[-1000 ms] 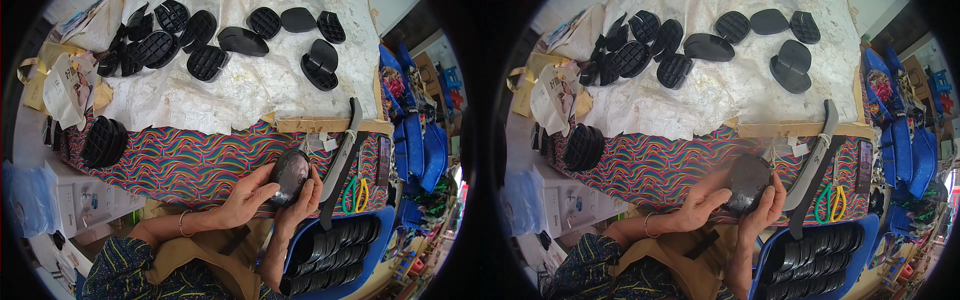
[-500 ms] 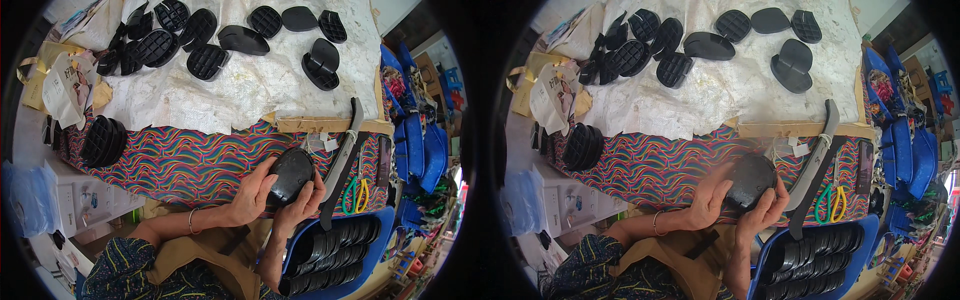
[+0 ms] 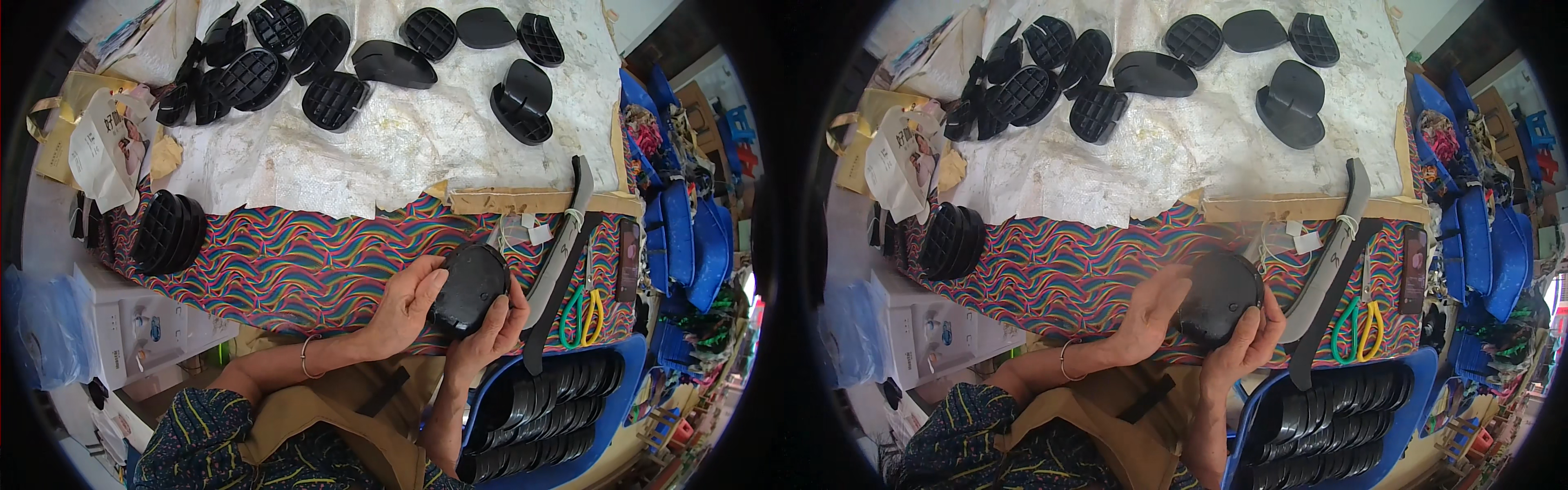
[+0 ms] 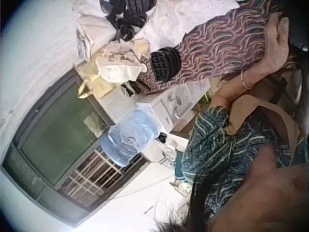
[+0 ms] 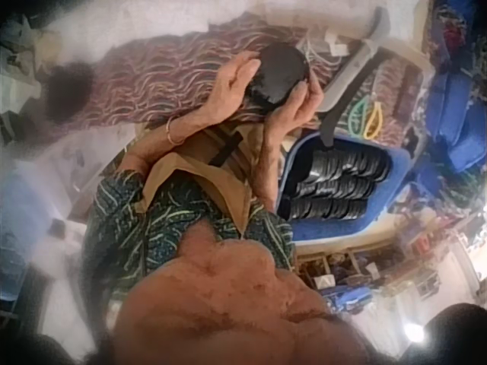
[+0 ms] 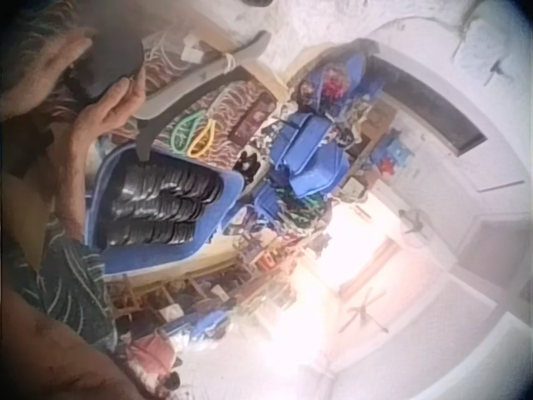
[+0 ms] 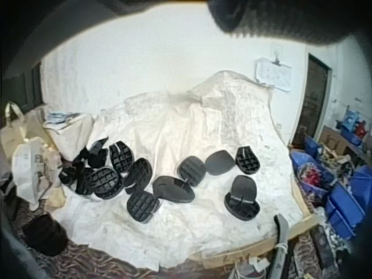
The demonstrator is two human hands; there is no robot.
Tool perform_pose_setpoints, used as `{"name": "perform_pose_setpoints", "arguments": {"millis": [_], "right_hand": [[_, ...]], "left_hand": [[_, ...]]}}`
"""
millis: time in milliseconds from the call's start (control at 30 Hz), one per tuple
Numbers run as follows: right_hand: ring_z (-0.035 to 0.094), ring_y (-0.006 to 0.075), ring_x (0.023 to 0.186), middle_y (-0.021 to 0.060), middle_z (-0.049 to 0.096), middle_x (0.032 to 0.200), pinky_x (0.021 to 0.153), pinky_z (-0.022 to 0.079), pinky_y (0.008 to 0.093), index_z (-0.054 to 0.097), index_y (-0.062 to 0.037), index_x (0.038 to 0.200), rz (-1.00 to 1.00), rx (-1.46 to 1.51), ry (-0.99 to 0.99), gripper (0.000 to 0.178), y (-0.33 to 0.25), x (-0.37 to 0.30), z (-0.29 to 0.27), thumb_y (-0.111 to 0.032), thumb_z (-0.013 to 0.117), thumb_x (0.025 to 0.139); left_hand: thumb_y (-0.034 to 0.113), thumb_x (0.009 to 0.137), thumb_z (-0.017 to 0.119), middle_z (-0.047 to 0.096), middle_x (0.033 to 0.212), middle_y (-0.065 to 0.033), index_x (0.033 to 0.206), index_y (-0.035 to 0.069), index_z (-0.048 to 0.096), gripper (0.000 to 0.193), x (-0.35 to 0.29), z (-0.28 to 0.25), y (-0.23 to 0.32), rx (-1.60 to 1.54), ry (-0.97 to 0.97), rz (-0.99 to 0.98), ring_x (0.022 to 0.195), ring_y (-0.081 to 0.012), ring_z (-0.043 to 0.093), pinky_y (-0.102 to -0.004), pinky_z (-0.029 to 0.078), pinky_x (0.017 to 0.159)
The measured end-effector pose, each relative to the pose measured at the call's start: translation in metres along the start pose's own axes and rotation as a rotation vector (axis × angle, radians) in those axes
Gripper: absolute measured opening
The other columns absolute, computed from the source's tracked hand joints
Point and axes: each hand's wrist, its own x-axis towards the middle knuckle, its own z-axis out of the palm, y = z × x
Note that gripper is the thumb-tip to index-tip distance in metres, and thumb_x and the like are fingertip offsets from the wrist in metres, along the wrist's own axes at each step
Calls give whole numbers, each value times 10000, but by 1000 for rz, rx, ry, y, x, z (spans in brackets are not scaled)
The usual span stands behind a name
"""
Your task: The person assembles black plastic slippers by hand at a workbench. They pick up a sole and a strap, align the strap into the sole's slots, and press the components together to secure them. The person repeats this process for multiple units, handling each slipper individually.
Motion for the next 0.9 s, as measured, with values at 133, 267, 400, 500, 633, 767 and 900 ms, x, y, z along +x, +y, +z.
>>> {"name": "perform_pose_setpoints", "arguments": {"millis": [133,267,400,500,633,767,900], "right_hand": [[614,185,1058,137,606,1203,930,506,322,527,26,1260,-11,0,-4,301,-2,2,0,-155,466,1027],[613,185,1058,140,603,1204,924,508,323,521,27,1267,-9,3,0,308,-2,1,0,-157,470,1025],[618,188,1049,150,606,1199,903,519,317,514,27,1275,-82,-17,-19,314,-1,-1,1,-153,472,1022],[628,191,1036,161,620,1179,888,528,311,511,28,1275,-101,-10,-4,312,-1,-5,1,-147,474,1019],[639,195,1029,166,634,1157,885,532,311,511,28,1272,-76,-4,3,314,1,-5,-3,-154,484,1017],[640,202,1035,165,635,1162,897,534,318,513,28,1272,-59,44,-16,322,1,-2,-4,-166,502,1014],[641,210,1043,166,627,1186,908,540,328,520,28,1272,-47,81,-37,336,-2,0,-4,-182,521,1010]], "left_hand": [[208,1052,484,603,893,-7,1145,-44,573,283,0,1,5,51,-1,57,798,-62,514,-243,459,708],[207,1047,500,578,840,1,1108,-35,584,263,5,3,7,-83,22,15,749,-49,478,-231,431,654],[228,1049,498,486,746,42,1042,-20,585,263,5,0,-4,-48,46,-21,685,-41,403,-241,375,581],[246,1050,495,424,711,61,1006,-7,578,271,6,2,-3,-67,47,-42,657,-38,360,-244,330,548],[225,1046,494,479,793,48,1019,-8,580,250,6,-2,-4,-9,-25,-104,732,-36,410,-228,368,616],[177,1042,482,554,918,27,1063,-20,585,224,11,-16,5,-220,-135,-283,847,-44,477,-232,420,711],[293,1060,471,496,800,56,1023,-3,601,326,12,-10,2,-191,-107,-96,754,-31,425,-226,390,646]]}}
